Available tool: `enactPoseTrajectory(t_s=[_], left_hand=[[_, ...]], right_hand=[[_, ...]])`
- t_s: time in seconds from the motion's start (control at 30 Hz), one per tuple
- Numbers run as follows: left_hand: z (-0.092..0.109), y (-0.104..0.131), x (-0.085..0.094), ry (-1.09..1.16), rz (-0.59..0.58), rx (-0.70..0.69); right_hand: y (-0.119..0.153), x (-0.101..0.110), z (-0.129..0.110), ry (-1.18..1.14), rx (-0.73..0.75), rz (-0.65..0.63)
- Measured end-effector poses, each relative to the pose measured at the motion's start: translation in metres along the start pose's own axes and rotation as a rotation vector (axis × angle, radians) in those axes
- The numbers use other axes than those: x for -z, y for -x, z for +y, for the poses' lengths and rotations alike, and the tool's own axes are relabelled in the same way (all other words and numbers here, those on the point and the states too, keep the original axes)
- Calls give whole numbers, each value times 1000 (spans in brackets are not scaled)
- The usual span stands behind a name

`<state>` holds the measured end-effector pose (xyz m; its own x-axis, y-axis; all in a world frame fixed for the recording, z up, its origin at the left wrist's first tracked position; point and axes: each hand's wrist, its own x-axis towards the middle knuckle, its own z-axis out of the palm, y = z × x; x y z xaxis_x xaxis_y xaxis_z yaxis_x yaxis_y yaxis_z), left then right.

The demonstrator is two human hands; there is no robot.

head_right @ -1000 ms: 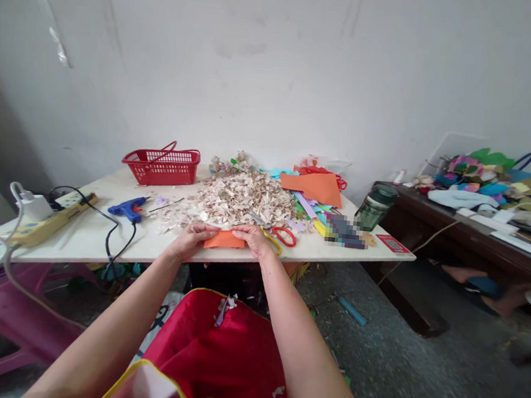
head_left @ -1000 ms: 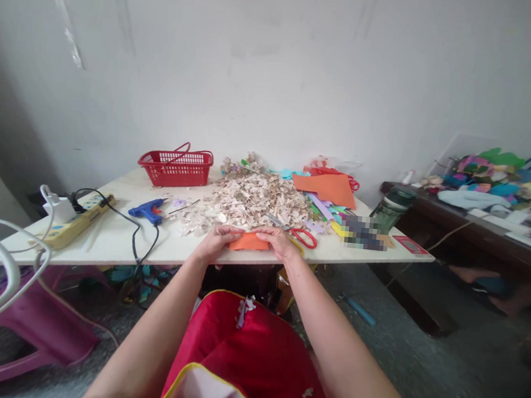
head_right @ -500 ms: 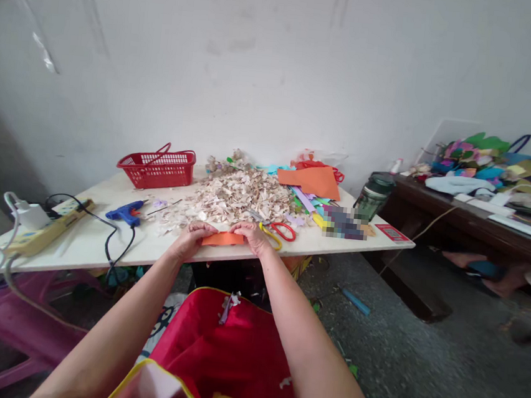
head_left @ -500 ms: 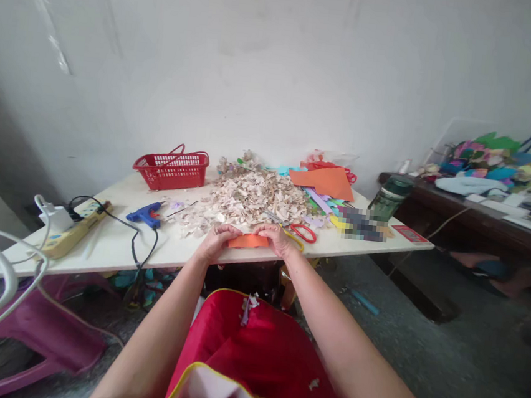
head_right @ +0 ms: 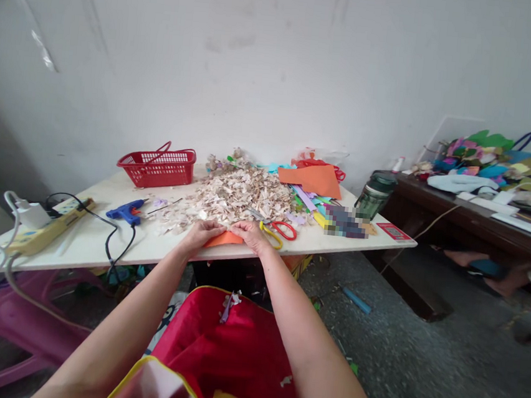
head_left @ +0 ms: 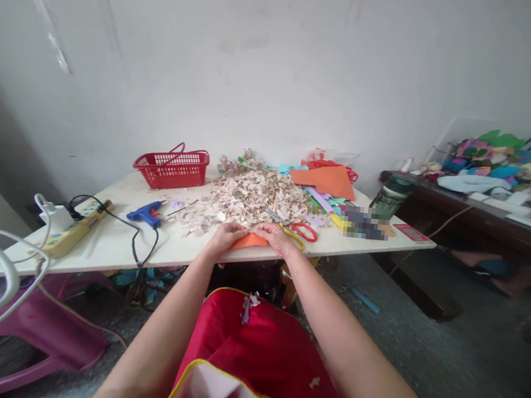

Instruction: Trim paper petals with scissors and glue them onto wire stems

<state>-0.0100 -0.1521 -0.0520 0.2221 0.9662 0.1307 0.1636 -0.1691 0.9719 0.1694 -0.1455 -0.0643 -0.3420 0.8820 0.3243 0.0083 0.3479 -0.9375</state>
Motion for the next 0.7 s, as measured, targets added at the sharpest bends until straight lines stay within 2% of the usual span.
enactPoseTrajectory(t_s=[0.23, 0.37, 0.53, 0.7], left_hand=[[-2, 0, 4, 30, -60, 30], [0, 2, 3, 53, -70, 10], [3, 4, 1, 51, -38, -13], [0, 4, 1, 58, -58, -20]], right_hand=[[1, -1, -1, -51, -47, 29], [1, -3, -3, 23, -88, 44], [0, -5, -5, 108, -61, 49], [1, -6, -5, 145, -60, 112]])
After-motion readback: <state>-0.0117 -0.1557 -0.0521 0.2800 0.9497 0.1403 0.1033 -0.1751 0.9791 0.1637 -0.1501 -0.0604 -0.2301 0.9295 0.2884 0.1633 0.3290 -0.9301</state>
